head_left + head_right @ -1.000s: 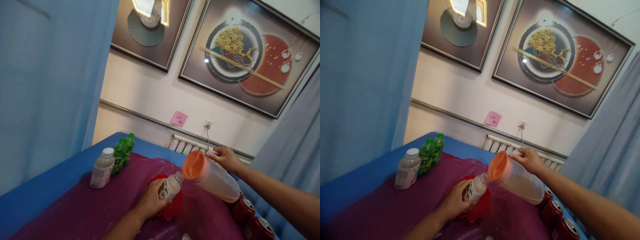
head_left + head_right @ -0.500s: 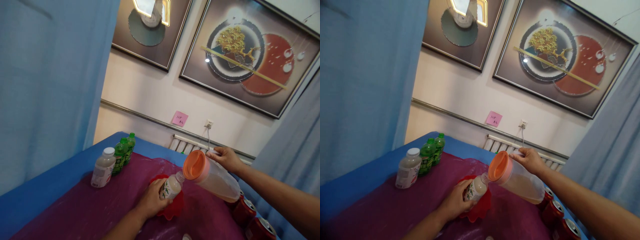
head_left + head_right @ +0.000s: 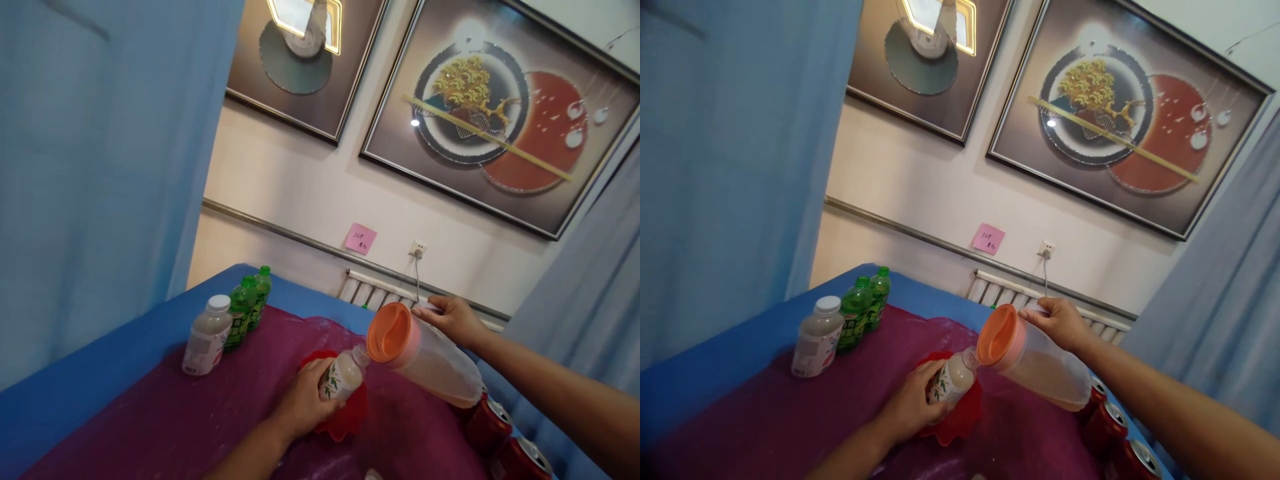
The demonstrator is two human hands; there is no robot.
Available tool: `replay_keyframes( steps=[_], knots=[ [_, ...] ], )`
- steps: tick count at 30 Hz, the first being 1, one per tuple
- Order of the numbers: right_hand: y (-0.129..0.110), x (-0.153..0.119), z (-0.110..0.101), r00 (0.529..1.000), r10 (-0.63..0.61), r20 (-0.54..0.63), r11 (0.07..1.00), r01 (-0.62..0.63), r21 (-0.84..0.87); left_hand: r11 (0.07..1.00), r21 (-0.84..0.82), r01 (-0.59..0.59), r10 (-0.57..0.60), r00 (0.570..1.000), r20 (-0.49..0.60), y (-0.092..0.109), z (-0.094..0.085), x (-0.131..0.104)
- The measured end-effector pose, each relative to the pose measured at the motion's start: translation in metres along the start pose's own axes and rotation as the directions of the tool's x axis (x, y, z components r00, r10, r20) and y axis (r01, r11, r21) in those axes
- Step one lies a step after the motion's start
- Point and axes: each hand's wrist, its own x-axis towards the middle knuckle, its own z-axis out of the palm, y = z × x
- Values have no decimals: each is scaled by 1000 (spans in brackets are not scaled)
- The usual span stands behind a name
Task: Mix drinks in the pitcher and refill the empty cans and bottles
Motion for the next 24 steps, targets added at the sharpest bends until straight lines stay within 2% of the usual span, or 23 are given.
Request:
replay_keyframes(
  steps=[10,24],
  knots=[
    [-3,-1,0,999,-40,-32,999,40,14,1000,9,3,-4,1000,10,4,-3,-2],
    [-3,-2,0,999,-34,-28,999,34,-6,1000,13,-9,9,1000,13,4,-3,-1]
  ],
)
